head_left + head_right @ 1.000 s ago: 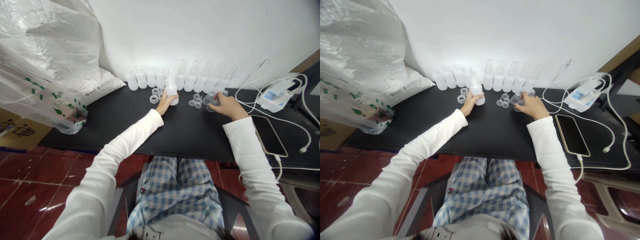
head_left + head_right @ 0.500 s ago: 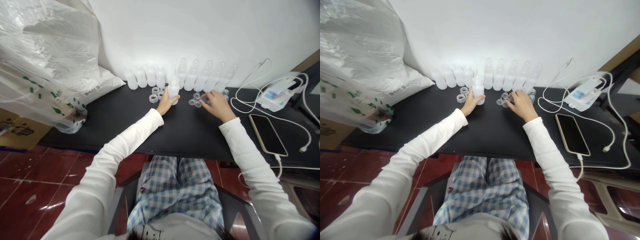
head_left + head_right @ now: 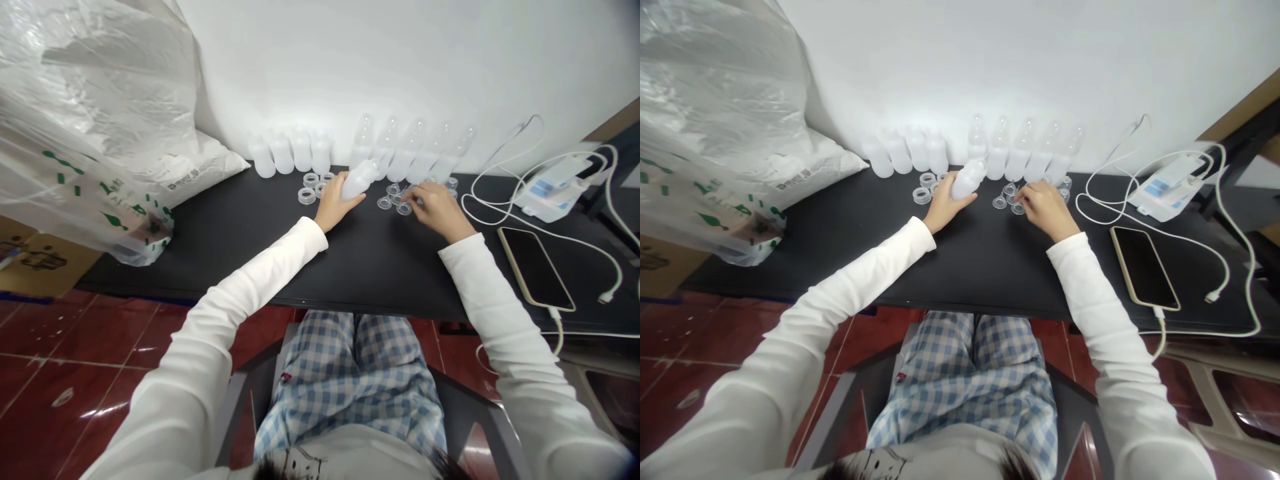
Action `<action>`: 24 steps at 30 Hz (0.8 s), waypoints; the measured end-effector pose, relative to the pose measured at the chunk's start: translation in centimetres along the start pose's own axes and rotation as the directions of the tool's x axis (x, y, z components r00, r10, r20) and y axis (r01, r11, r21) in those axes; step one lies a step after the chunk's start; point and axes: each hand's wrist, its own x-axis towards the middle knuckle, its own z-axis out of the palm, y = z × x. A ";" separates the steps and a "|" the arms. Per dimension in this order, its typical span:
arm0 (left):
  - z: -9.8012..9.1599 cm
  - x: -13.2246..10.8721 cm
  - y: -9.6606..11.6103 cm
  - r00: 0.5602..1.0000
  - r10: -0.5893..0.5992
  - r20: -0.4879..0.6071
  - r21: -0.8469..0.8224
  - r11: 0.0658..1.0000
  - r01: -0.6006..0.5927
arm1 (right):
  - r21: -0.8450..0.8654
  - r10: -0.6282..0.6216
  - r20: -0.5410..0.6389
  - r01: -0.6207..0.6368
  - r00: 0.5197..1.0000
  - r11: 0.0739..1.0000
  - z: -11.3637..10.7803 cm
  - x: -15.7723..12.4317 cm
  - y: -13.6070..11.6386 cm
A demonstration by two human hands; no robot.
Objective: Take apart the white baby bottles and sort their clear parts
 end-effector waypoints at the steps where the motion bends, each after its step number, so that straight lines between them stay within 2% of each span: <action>1: 0.0 -0.1 0.1 1.000 0.017 -0.003 0.044 0.999 -0.017 | 0.001 0.019 -0.015 -0.019 1.000 1.000 -0.2 0.0 -0.4; 4: -0.2 -0.4 0.5 0.997 0.074 0.020 0.161 0.984 -0.077 | 0.080 0.123 -0.120 -0.114 0.985 0.990 -0.8 -0.1 -2.0; 6: -0.4 -0.7 1.1 0.988 0.137 0.067 0.221 0.964 -0.149 | 0.213 0.207 -0.196 -0.165 0.958 0.963 -1.0 -0.1 -3.1; 8: -0.6 -1.1 1.7 0.972 0.204 0.114 0.261 0.938 -0.228 | 0.330 0.245 -0.216 -0.165 0.945 0.929 -0.9 -0.2 -4.1; 11: -0.9 -1.4 2.5 0.953 0.268 0.142 0.299 0.906 -0.299 | 0.312 0.169 -0.163 -0.112 0.972 0.943 -0.4 -0.2 -4.8; 15: -1.0 -1.4 2.7 0.951 0.270 0.150 0.338 0.890 -0.307 | 0.203 0.075 -0.078 -0.058 0.994 0.978 0.2 0.0 -5.0; 20: -1.1 -1.0 2.0 0.941 0.293 0.169 0.336 0.880 -0.335 | 0.319 0.076 -0.072 -0.049 0.994 0.946 0.3 0.2 -4.9; 24: -1.3 -0.7 1.7 0.921 0.329 0.210 0.325 0.865 -0.383 | 0.330 0.085 -0.097 -0.049 0.992 0.943 0.6 0.2 -4.7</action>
